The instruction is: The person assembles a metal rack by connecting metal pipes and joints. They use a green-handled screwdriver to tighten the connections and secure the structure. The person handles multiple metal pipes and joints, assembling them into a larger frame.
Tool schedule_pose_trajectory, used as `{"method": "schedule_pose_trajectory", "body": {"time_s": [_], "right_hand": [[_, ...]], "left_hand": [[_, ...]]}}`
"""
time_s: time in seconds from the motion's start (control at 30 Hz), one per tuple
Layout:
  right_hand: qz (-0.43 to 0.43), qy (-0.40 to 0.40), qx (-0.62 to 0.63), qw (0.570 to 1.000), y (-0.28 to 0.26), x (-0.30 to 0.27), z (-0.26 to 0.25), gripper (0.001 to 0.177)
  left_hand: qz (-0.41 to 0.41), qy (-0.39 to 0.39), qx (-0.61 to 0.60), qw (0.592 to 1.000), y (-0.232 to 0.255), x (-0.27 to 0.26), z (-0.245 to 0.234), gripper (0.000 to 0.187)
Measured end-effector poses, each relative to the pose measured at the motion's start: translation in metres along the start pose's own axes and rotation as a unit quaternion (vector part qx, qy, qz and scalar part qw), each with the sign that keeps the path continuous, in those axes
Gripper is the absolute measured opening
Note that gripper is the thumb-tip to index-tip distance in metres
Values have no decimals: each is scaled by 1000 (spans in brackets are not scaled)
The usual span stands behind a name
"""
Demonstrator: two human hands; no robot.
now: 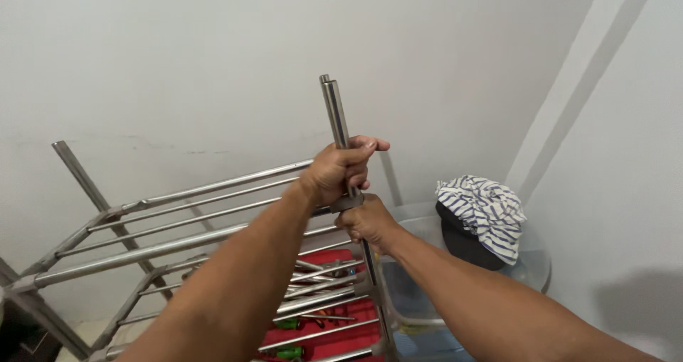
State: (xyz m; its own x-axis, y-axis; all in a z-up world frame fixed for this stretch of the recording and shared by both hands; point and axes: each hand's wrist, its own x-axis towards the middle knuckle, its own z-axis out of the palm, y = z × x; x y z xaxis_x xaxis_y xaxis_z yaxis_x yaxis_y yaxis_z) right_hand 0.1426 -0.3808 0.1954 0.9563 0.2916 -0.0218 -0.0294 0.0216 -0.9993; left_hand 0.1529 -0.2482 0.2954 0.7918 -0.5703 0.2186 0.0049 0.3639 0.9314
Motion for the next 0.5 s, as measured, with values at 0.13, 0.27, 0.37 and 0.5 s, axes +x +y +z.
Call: {"method": "schedule_pose_trajectory", "body": {"time_s": [0.13,0.27,0.37,0.5], "right_hand": [[-17,24,-12,1000,8,-7,-4,19],[-17,35,-26,999,10,-7,-3,19],[-3,18,-20,1000,8,-5,-5,22],[-7,0,8,1000,9,-8,-4,15]], "left_hand": [[31,165,66,984,-19,-2,31,31],[48,387,120,913,-22,7,52,28],[89,505,187,838,-23,15,63,24],[63,359,95,926,-22,6,51,31]]}}
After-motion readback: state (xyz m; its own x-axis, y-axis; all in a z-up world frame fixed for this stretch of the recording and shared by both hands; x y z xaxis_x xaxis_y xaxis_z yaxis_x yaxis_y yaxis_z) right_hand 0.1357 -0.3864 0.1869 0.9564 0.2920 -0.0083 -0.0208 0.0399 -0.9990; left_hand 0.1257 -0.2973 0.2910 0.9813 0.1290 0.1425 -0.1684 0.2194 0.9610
